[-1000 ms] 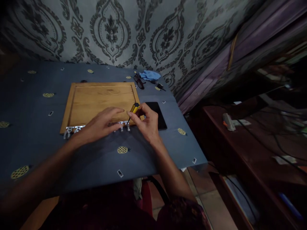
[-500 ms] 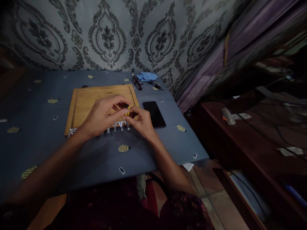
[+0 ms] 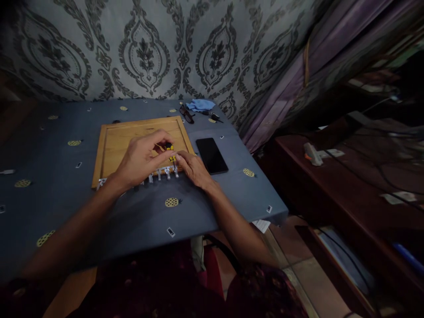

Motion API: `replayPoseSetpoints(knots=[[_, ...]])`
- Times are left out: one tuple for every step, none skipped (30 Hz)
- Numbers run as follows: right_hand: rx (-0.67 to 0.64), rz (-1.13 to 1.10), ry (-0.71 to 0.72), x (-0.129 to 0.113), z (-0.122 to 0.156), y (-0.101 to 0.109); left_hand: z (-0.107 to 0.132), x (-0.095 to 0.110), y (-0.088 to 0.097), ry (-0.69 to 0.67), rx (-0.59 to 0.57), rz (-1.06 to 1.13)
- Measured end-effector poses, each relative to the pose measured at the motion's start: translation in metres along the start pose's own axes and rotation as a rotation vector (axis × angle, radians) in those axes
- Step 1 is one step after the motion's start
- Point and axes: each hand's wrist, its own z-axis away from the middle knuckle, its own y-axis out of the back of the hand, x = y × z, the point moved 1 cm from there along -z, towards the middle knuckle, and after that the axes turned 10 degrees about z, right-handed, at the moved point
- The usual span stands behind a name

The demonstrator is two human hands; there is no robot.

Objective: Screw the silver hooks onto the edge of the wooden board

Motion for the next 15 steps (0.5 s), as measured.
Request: replayPoseSetpoints(knots=[[-0.002,-0.008,-0.01,-0.0007,0.0002,0.0003,0.0004,-0.001,0.0006,0.006,0.003,-0.016],[-0.004,-0.015,-0.019,-0.0014,0.0005,0.0007,0.0008,-0.0018,0.0012,0.01,0.006,-0.034],[-0.005,-0.02,-0.026,-0.0021,0.0008,0.0012,0.001,-0.0024,0.0019,0.013,0.006,-0.051],[-0.008,-0.021,-0.03,-0.0026,0.001,0.0016,0.0011,-0.0028,0.0024,0.014,0.003,-0.066],[-0.009,-0.018,-0.033,-0.0029,0.0011,0.0018,0.0012,-0.003,0.0029,0.013,-0.001,-0.077],[-0.01,-0.013,-0.036,-0.0029,0.001,0.0018,0.0011,-0.0032,0.0033,0.012,-0.005,-0.084],[-0.009,-0.008,-0.038,-0.0027,0.0007,0.0016,0.0009,-0.0033,0.0035,0.011,-0.007,-0.088],[-0.01,-0.004,-0.041,-0.0021,0.0004,0.0012,0.0008,-0.0033,0.0036,0.011,-0.009,-0.088],[-0.012,0.0,-0.044,-0.0013,0.0,0.0008,0.0006,-0.0033,0.0037,0.009,-0.01,-0.087],[-0.012,0.001,-0.047,-0.0003,-0.0003,0.0005,0.0005,-0.0033,0.0037,0.005,-0.01,-0.083],[-0.012,0.001,-0.048,0.0007,-0.0005,0.0004,0.0004,-0.0033,0.0036,0.002,-0.009,-0.079],[-0.015,0.0,-0.046,0.0018,-0.0005,0.0007,0.0003,-0.0033,0.0036,0.0,-0.009,-0.074],[-0.023,0.0,-0.044,0.0028,-0.0003,0.0015,0.0003,-0.0033,0.0036,-0.002,-0.009,-0.069],[-0.037,-0.006,-0.044,0.0038,0.0002,0.0027,0.0004,-0.0032,0.0036,-0.001,-0.007,-0.065],[-0.061,-0.019,-0.044,0.0047,0.0009,0.0043,0.0004,-0.0032,0.0036,0.002,-0.007,-0.063]])
